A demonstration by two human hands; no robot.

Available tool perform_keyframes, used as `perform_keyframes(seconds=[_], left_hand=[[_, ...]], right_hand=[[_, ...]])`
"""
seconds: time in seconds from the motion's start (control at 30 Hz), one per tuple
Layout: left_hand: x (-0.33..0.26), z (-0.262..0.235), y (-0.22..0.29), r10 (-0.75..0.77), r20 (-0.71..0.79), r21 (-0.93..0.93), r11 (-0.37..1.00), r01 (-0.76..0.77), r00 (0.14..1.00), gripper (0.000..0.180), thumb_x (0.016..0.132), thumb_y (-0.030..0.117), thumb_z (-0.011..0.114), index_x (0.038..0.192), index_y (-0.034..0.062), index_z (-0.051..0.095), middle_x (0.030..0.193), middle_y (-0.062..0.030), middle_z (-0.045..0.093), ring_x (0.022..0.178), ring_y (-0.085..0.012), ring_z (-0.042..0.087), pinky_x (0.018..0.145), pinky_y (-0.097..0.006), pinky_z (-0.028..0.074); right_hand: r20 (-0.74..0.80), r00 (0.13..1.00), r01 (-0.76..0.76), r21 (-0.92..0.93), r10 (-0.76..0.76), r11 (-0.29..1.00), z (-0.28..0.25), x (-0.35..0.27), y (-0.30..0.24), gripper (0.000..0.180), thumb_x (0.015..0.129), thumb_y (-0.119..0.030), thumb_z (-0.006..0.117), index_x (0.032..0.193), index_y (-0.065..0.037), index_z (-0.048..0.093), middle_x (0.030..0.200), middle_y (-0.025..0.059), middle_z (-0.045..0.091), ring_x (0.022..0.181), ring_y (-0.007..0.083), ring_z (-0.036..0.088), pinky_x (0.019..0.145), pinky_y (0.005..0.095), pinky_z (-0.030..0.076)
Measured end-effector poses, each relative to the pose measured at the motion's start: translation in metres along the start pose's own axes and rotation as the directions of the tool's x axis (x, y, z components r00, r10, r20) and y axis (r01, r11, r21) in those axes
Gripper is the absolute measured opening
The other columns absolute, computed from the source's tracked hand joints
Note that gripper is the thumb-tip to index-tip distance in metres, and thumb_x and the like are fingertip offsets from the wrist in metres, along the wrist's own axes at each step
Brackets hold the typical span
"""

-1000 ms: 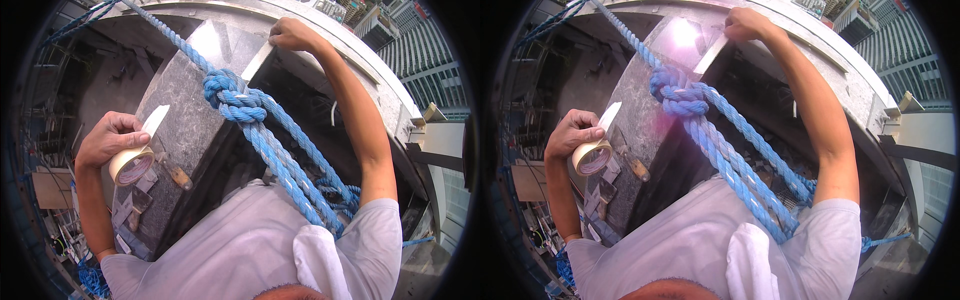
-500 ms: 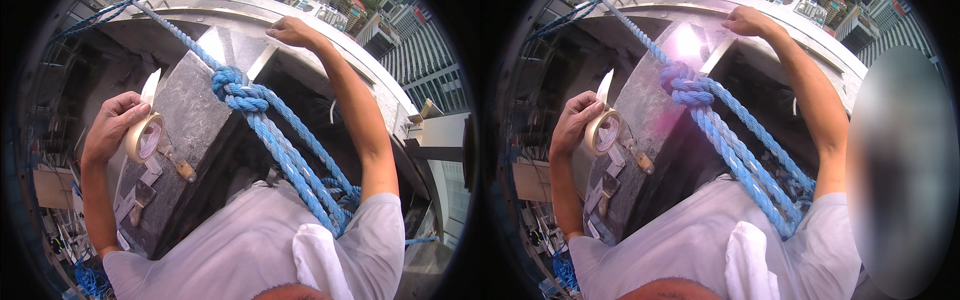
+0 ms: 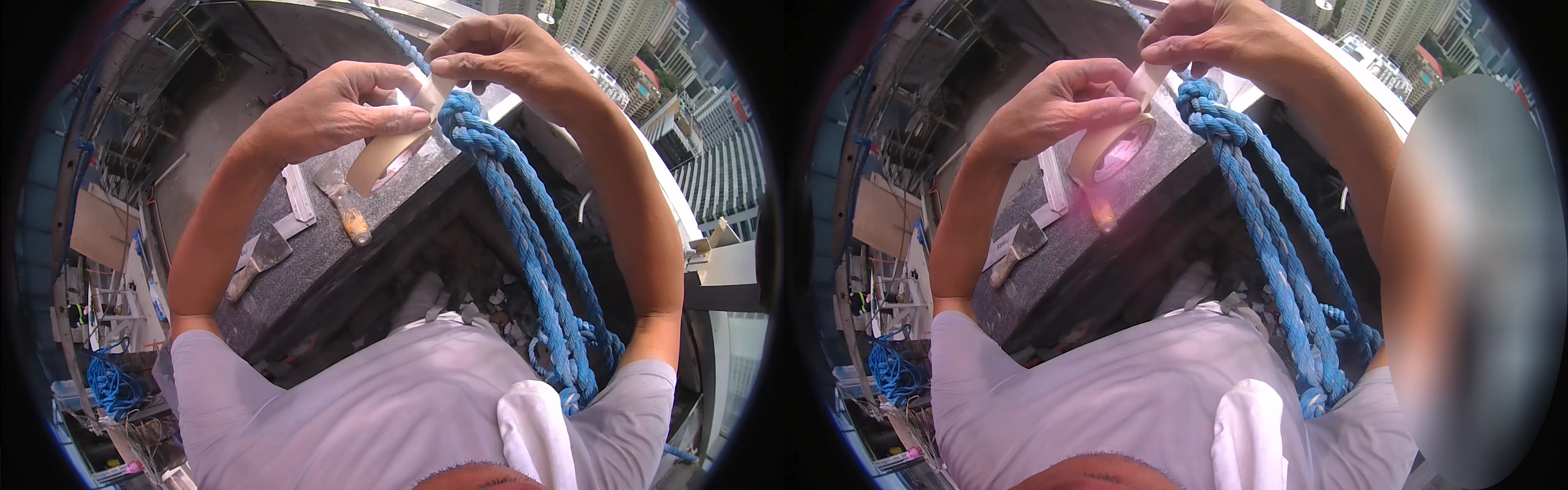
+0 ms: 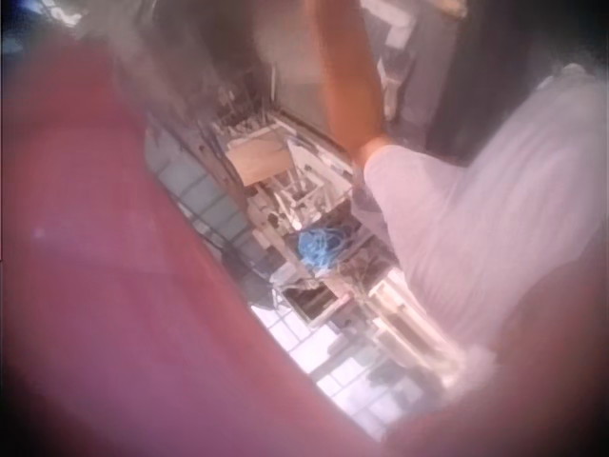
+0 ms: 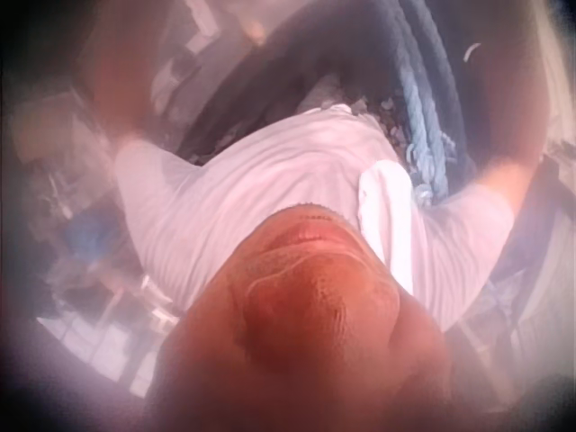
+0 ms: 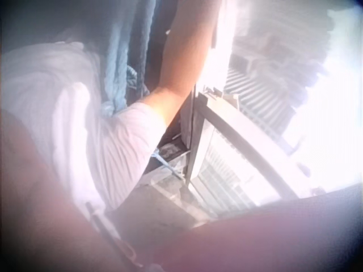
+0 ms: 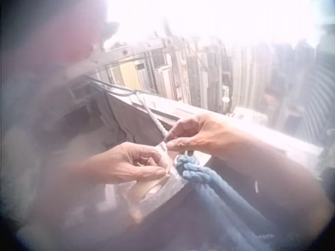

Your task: The person secures a blue rope to a ledge using tape, then uses a tape measure and a pen to measure and mark distances along the ledge. The person handles the rope, tape, tape measure, and pen while working on a high-rise building ledge.

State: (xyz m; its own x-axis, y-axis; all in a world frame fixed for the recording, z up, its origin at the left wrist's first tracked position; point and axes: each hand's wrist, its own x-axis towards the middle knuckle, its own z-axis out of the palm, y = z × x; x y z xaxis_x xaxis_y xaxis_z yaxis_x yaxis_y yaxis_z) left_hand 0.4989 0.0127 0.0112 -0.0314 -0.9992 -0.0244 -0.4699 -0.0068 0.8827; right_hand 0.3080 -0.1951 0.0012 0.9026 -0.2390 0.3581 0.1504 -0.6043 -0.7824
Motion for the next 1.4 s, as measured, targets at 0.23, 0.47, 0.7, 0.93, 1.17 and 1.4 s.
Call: perform_keyframes(seconds=[0.23, 0.47, 0.7, 0.93, 1.17, 1.4], left_hand=[[0.008, 0.03, 0.012, 0.188, -0.027, -0.028, 0.982, -0.189, 0.982, 0.088, 0.103, 0.04, 0.082, 0.161, -0.0145, 0.043, 0.104, -0.0182, 0.079, 0.098, -0.0188, 0.076, 0.089, -0.03, 0.058], [-0.01, 0.059, 0.053, 0.509, -0.004, -0.115, 0.855, -0.506, 0.861, 0.079, 0.11, 0.025, 0.07, 0.172, -0.0032, 0.029, 0.098, -0.0093, 0.075, 0.088, -0.0141, 0.073, 0.085, -0.031, 0.06], [-0.031, 0.026, 0.1, 0.752, 0.029, 0.002, 0.659, -0.752, 0.658, 0.05, 0.114, 0.026, 0.063, 0.158, 0.0059, 0.054, 0.133, -0.0194, 0.073, 0.119, -0.0308, 0.076, 0.098, -0.043, 0.066], [-0.069, 0.139, 0.172, 0.967, 0.229, 0.109, 0.092, -0.99, 0.115, 0.081, 0.11, 0.049, 0.063, 0.165, -0.0051, 0.036, 0.095, -0.0099, 0.067, 0.086, -0.0186, 0.074, 0.08, -0.033, 0.063], [-0.101, 0.281, 0.234, 0.818, 0.57, -0.477, 0.405, -0.78, 0.077, 0.105, 0.103, 0.059, 0.072, 0.175, 0.0019, 0.02, 0.104, -0.0072, 0.07, 0.105, -0.0165, 0.073, 0.109, -0.043, 0.055], [-0.077, 0.336, 0.241, 0.821, 0.57, -0.412, 0.259, -0.873, -0.025, 0.06, 0.108, 0.027, 0.068, 0.158, -0.0039, 0.052, 0.134, -0.0178, 0.07, 0.116, -0.0287, 0.071, 0.109, -0.051, 0.055]], right_hand=[[-0.098, 0.995, -0.054, -0.169, 0.038, 0.984, -0.027, -0.05, -0.055, 0.038, 0.098, -0.035, 0.087, 0.12, -0.005, 0.084, 0.108, 0.0103, 0.081, 0.096, 0.0181, 0.076, 0.086, 0.028, 0.061], [-0.324, 0.905, -0.334, -0.134, 0.277, 0.933, -0.004, -0.119, -0.116, 0.04, 0.097, -0.031, 0.088, 0.121, 0.0, 0.083, 0.11, 0.0135, 0.082, 0.096, 0.0194, 0.078, 0.09, 0.0277, 0.062], [-0.593, 0.784, -0.089, 0.184, 0.183, 0.979, 0.042, -0.215, -0.23, 0.062, 0.097, -0.05, 0.084, 0.138, -0.003, 0.076, 0.128, 0.0166, 0.076, 0.111, 0.0264, 0.072, 0.096, 0.0417, 0.061], [-0.753, 0.642, 0.213, 0.354, 0.142, 0.91, 0.125, -0.333, -0.297, 0.045, 0.106, -0.036, 0.077, 0.131, 0.002, 0.076, 0.113, 0.0106, 0.078, 0.101, 0.0205, 0.075, 0.087, 0.0372, 0.063], [-0.924, 0.363, -0.21, -0.209, -0.122, 0.955, 0.224, -0.48, -0.359, 0.036, 0.102, -0.03, 0.082, 0.121, 0.001, 0.082, 0.108, 0.0094, 0.08, 0.106, 0.0176, 0.074, 0.09, 0.0309, 0.058], [-0.694, -0.442, -0.367, -0.438, -0.568, 0.821, 0.362, -0.698, -0.439, 0.038, 0.115, -0.025, 0.061, 0.133, 0.007, 0.071, 0.118, 0.0142, 0.075, 0.103, 0.0255, 0.074, 0.085, 0.0464, 0.065]])
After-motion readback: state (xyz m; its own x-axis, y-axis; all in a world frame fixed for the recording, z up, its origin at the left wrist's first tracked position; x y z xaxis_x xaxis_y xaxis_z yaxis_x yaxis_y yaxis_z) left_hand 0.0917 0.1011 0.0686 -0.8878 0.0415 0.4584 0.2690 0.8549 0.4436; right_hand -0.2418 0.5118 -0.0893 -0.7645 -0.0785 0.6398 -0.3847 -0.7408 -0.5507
